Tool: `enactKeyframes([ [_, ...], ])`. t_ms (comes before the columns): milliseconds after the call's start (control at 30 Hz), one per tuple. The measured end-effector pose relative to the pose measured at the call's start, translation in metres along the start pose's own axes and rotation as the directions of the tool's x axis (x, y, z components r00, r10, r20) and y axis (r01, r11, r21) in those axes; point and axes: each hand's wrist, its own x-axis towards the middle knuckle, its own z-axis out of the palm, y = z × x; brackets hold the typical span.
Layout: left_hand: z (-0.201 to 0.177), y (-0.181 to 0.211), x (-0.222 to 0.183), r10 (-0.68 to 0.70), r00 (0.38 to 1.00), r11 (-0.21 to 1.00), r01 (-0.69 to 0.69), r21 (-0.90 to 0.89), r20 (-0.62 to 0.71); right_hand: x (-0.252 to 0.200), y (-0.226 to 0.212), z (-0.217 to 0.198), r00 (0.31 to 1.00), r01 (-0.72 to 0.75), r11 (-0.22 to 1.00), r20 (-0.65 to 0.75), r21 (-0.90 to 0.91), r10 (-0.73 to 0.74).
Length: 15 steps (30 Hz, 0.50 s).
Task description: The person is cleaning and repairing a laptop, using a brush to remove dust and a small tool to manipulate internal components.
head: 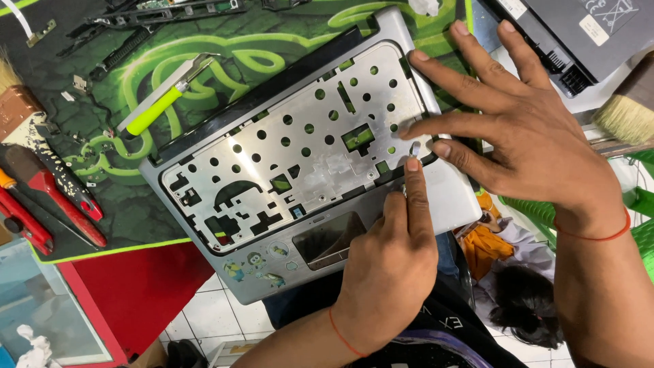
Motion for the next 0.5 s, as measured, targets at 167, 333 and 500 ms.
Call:
enactKeyframes([
  [167,0.007,0.009,-0.004,-0.01,0.999,0.995,0.006,-0.102,-0.033,0.002,-0.001,0.001,0.999,-0.034,0.997,-0.005,0.066,0.035],
  [333,0.008,0.015,0.006,-0.066,0.994,0.998,0.064,-0.018,-0.083,0.0,0.003,0.002,0.999,0.01,0.996,-0.034,0.089,-0.007],
  [500,0.012,0.02,0.008,-0.113,0.989,0.993,0.108,-0.05,-0.092,-0.002,0.0,0.004,0.998,-0.024,0.993,-0.058,0.113,0.03],
])
